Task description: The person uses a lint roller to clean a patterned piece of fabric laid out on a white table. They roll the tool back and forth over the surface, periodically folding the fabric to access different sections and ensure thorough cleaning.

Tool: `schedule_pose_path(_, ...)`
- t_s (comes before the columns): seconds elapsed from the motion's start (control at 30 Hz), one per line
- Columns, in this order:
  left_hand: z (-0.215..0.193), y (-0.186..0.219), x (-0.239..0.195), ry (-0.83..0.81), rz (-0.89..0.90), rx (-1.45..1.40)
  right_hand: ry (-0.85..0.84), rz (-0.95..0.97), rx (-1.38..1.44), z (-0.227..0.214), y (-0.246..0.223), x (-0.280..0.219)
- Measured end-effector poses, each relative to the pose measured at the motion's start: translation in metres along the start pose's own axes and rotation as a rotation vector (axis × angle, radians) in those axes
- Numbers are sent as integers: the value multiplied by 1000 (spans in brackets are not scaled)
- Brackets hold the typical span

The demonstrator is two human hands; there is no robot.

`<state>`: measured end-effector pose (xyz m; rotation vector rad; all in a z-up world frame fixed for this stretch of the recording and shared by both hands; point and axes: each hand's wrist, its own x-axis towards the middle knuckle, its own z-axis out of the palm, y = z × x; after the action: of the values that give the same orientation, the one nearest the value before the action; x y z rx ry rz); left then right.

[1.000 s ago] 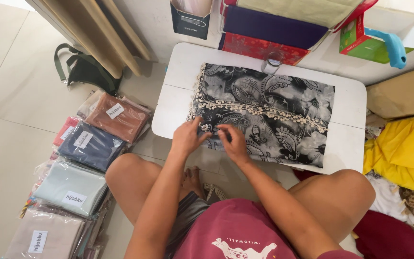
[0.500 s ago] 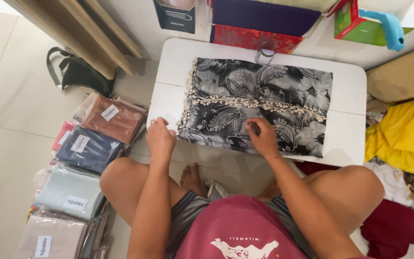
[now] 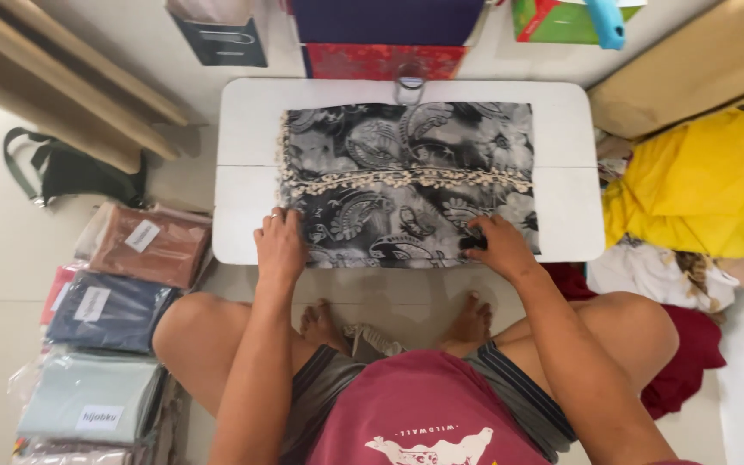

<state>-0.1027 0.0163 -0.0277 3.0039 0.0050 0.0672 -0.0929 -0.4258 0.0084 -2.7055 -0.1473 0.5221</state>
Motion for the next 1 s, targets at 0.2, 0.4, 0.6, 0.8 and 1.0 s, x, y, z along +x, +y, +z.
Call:
schedule_pose_path(0.2,33,6,8,-84,54,-50,-9,210,4,-4,60,-2)
schedule_pose_path(0.4,28,17,10,-240,-10,-24,-29,282,94,-10,84,-10)
schedule_pose_path(0.6,-1,33,28,-494,176,-140,557,-20,321,-108,-5,-25)
schedule_pose_path(0.8,-25,7,47,-436,246,-106,1189,-42,-89,-268,-79,28)
schedule_pose_path(1.0,22,-28,26,-257,211,-45,599,206,-132,-289,-30,154)
